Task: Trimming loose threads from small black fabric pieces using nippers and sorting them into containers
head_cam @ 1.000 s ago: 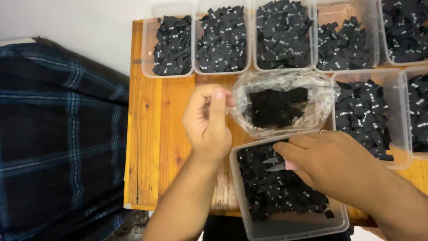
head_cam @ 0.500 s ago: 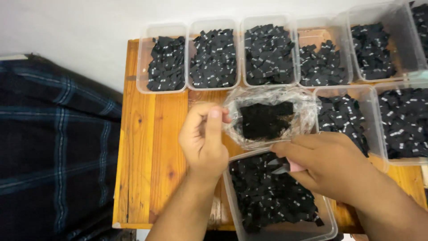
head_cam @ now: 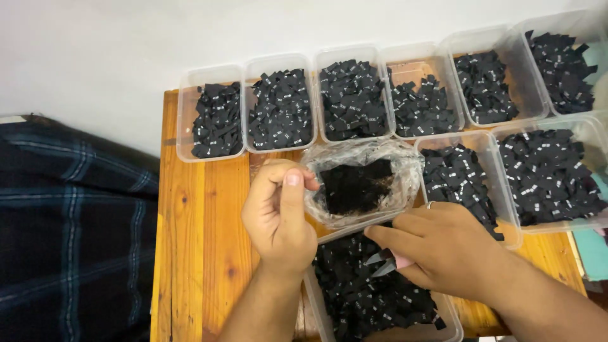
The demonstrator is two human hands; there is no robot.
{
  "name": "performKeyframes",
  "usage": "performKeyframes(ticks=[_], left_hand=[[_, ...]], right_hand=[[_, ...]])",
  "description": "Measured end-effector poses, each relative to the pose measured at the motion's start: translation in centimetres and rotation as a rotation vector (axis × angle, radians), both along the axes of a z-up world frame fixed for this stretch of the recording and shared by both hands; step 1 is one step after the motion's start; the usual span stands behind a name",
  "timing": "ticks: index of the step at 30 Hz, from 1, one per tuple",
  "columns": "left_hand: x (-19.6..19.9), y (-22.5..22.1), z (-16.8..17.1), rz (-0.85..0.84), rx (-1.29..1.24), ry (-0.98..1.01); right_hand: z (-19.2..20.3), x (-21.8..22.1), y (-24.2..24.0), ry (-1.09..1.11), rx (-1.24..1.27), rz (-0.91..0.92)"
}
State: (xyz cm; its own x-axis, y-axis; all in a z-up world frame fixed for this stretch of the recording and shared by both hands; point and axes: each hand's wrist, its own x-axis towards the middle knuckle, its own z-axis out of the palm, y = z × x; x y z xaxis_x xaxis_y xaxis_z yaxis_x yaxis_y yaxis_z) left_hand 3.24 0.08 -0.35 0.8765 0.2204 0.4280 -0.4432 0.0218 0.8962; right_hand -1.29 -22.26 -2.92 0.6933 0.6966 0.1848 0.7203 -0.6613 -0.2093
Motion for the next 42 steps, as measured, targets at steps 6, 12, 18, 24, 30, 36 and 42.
performKeyframes(ticks=[6, 12, 18, 24, 30, 36, 42], left_hand=[[-0.3, -0.5, 1.1, -0.01, -0.014, -0.059], [-0.6, 0.2, -0.5, -0.083, -0.014, -0.06], [-0.2, 2.2, -1.0, -0.136, 0.119, -0.057], [-0.2, 2.2, -2.0, -0.125, 0.032, -0.02], [-0.8, 1.6, -1.8, -0.158, 0.039, -0.032], [-1.2, 1.4, -1.2, -0.152, 0.059, -0.04], [-1.2, 1.6, -1.3, -0.184, 0.055, -0.035]], right_hand=[[-0.1, 0.1, -0.2, 0.011, -0.013, -0.008], [-0.1, 0.4, 0.1, 0.026, 0.072, -0.032], [1.1, 0.8, -0.3, 0.25, -0.162, -0.273], [1.2, 0.8, 0.4, 0.225, -0.353, -0.291], [0.3, 0.4, 0.3, 0.095, -0.384, -0.223], [-0.2, 0.4, 0.3, 0.152, -0.425, -0.277], [0.0, 0.9, -0.5, 0.285, -0.267, -0.294]])
